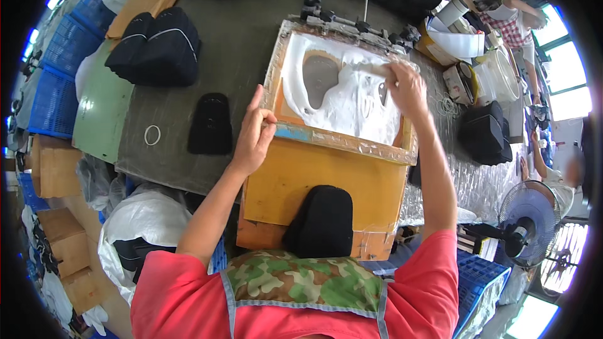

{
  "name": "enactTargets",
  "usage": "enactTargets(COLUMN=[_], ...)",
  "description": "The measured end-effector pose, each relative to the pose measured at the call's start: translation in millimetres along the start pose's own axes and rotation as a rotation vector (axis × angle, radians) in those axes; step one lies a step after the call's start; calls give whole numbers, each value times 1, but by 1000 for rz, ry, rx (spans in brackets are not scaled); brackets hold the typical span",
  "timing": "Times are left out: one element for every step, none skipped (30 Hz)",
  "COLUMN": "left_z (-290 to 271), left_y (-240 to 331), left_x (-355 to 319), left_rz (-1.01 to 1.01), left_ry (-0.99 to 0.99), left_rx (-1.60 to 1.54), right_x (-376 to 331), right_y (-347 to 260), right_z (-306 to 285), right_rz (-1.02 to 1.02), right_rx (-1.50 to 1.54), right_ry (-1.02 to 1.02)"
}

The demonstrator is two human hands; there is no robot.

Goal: Applying a white substance to shoe component pieces using a manual screen printing press and squeegee.

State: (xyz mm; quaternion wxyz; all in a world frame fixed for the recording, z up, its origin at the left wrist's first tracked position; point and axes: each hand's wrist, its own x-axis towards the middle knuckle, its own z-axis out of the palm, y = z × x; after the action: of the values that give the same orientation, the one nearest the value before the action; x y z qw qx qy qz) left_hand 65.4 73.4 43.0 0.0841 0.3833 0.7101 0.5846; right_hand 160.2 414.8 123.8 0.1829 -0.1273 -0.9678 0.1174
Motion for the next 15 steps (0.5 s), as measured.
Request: enactTargets(left_z=[-3, -4, -5, -4, -4, -7, -6, -2, 2, 3, 4, 6, 7, 5, 4], left_y=[1, 1, -1, -2, -2, -3, -8, -9, -10, -9, -6, -2, 0, 0, 0], left_x=[-1, 0, -1, -2, -3, -4, -4, -2, 0, 1, 2, 4, 5, 2, 0], left_rz=[-11, -18, 11, 8, -10, -29, 7, 17, 15, 12, 15, 7, -4, -12, -1], left_ry=[2, 5, 27, 26, 30, 36, 37, 22, 16, 13, 12, 0, -10, 5, 17], left_rx=[10, 22, 38, 30, 24, 22, 100, 92, 63, 34, 37, 2, -32, -24, -12], right_x=[-21, -41, -56, -69, -70, -60, -49, -33, -14, 0, 4, 5, 6, -2, -18], right_y=[-9, -16, -29, -38, -40, -35, -25, -13, -1, 9, 14, 19, 22, 14, 4], right_z=[0, -1, -9, -21, -26, -28, -29, -26, -19, -13, -6, 0, 5, 8, 10], right_rz=[-31, -64, -75, -75, -27, -52, 20, 95, 75, 50, 50, 51, 50, 109, 79], right_rx=[7, 13, 36, 54, 81, 92, 81, 68, 39, 8, 10, -58, -124, -132, -118], right_ry=[26, 56, 7, -38, -82, -107, -115, -121, -3, 114, 118, 160, 198, 96, 84])
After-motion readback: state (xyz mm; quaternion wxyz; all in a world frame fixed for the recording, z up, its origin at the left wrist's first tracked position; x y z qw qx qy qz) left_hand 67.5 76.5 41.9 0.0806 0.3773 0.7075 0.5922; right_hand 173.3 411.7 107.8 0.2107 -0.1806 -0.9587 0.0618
